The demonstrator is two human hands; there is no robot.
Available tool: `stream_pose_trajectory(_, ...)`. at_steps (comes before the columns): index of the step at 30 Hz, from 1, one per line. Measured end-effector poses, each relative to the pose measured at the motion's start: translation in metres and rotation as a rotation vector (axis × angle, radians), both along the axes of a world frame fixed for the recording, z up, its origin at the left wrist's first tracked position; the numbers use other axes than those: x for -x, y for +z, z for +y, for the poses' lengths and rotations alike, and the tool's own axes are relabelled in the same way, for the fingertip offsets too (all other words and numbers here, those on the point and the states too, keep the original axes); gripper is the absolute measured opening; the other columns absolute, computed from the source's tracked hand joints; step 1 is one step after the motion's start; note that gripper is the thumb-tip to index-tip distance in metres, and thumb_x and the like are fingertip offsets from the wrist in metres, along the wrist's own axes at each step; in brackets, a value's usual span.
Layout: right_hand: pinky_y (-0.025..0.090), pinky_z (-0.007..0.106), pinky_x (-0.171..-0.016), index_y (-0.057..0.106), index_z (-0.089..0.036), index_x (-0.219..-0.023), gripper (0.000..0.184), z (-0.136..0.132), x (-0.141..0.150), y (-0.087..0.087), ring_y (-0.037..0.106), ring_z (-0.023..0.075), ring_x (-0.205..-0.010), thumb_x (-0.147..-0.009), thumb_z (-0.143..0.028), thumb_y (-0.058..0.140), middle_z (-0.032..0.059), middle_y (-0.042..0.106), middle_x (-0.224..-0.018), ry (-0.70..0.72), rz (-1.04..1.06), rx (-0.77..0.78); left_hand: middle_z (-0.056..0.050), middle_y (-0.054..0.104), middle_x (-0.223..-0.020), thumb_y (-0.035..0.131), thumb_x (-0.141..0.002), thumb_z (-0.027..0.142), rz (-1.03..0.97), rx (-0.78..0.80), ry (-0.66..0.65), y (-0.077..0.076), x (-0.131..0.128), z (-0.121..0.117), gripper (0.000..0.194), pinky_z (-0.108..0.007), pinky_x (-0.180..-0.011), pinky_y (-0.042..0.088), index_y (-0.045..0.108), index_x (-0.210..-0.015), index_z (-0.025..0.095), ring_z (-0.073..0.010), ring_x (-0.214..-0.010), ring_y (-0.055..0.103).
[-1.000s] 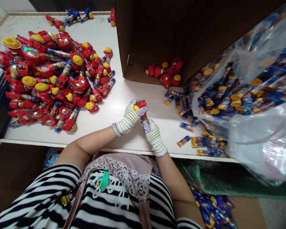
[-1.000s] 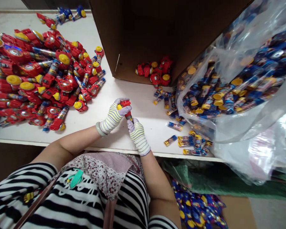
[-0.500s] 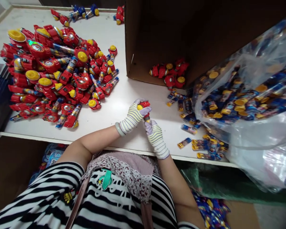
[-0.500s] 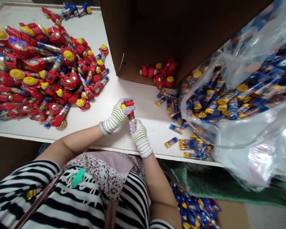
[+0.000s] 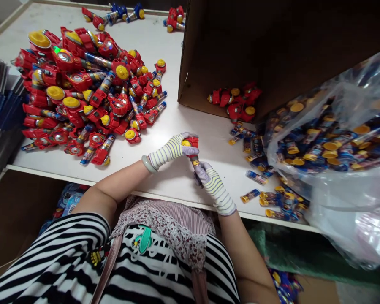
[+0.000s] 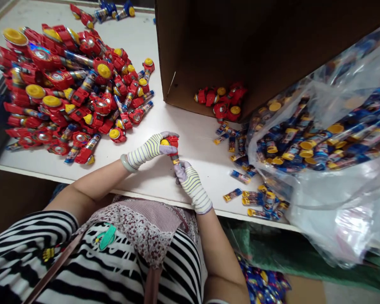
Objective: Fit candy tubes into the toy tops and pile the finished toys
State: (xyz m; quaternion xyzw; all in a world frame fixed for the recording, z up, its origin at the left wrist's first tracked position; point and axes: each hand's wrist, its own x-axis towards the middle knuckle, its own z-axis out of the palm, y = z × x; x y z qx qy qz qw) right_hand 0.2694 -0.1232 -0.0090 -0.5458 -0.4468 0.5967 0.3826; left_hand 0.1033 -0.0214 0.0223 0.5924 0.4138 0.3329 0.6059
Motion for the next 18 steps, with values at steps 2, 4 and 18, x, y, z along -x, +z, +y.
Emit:
stream_pose_trajectory(2,0.038,0.024,-0.05,0.057,-0.022,-0.088,0.038,-0.001,-0.001,0.002,0.047,0.0117,-0.055,-0.082,-0.059,0.064,-0.0026,0.057,-0.066,0.037,-0.162,-0.05,-0.007,0.066,-0.09,0.086,-0.066,0.028,0.071,0.016,-0.084,0.0,0.009,0.006,0.045,-0.032,-0.079,0.053,0.059,-0.097,0.01,-0.0164,-0.079,0.062)
stream_pose_trajectory(4,0.034,0.024,-0.047,0.057,-0.022,-0.086,0.038,-0.001,-0.003,0.003,0.044,0.0107,-0.052,-0.083,-0.06,0.061,-0.0029,0.055,-0.065,0.062,-0.09,0.019,-0.006,0.066,-0.087,0.088,-0.063,0.028,0.067,0.059,-0.194,0.002,0.016,0.009,0.05,-0.032,-0.078,0.053,0.056,-0.098,0.011,-0.0167,-0.077,0.063)
stream_pose_trajectory(18,0.047,0.035,-0.077,0.067,-0.02,-0.106,0.045,-0.002,-0.014,0.001,0.064,0.0248,-0.086,-0.092,-0.059,0.049,0.0119,0.073,-0.099,0.07,-0.651,-0.279,0.0,0.06,-0.069,0.072,-0.079,0.027,0.04,0.136,-0.089,0.001,0.0,-0.016,0.027,-0.018,-0.049,0.039,0.056,-0.096,0.013,-0.0077,-0.052,0.052)
